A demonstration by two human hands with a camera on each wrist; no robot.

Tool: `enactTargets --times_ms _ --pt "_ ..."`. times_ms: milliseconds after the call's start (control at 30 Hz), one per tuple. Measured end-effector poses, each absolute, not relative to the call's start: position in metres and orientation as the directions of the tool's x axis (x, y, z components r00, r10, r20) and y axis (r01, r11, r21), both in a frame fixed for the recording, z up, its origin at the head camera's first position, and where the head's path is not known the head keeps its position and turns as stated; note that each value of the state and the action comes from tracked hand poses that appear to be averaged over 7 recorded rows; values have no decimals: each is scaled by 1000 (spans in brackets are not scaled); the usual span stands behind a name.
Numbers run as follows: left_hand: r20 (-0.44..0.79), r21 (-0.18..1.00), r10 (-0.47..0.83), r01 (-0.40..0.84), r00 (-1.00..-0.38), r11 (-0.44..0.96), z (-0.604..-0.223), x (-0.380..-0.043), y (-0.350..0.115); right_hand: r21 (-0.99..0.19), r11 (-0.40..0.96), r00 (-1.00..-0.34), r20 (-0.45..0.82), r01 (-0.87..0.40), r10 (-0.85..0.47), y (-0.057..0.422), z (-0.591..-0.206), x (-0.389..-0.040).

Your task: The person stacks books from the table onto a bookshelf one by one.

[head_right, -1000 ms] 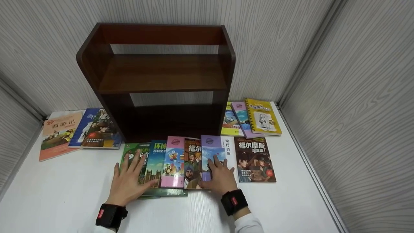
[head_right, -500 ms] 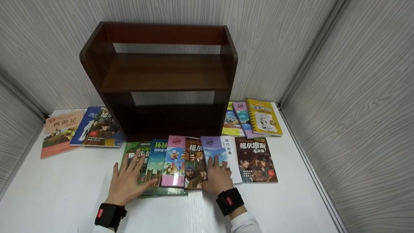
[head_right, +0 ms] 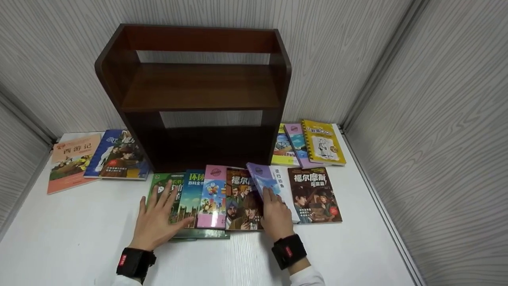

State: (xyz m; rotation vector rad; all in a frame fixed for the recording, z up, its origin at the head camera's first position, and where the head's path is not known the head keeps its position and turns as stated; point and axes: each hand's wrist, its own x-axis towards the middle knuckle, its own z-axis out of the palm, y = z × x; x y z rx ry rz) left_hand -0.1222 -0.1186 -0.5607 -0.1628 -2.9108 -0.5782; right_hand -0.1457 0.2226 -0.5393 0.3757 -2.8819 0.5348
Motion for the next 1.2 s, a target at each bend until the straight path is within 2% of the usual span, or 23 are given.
enactTargets --times_ms 133,267,433,633,800,967,1200 --pt "192 388 72 143 -979 911 -557 -123 -117 -393 859 -917 350 -328 -190 231 -525 -147" --pt "195 414 67 144 -979 899 -555 -124 -116 -427 806 -857 483 -410 -180 235 -513 -145" --pt "203 487 86 177 -975 855 -554 -124 -117 -415 747 -775 598 -519 -206 226 -505 -138" --pt "223 644 96 220 -970 733 -542 -127 -112 -339 656 -649 696 -674 -307 207 -500 -129" --pt "93 811 73 118 -993 573 -526 -131 -105 -289 587 -577 718 -756 -390 193 -500 -123" --pt "-10 932 116 32 -993 361 -518 -138 -100 -211 560 -508 735 -801 -450 181 -504 -120" --pt "-161 980 149 -139 -976 144 -518 -145 -99 -170 524 -481 688 -835 -543 174 -513 -115"
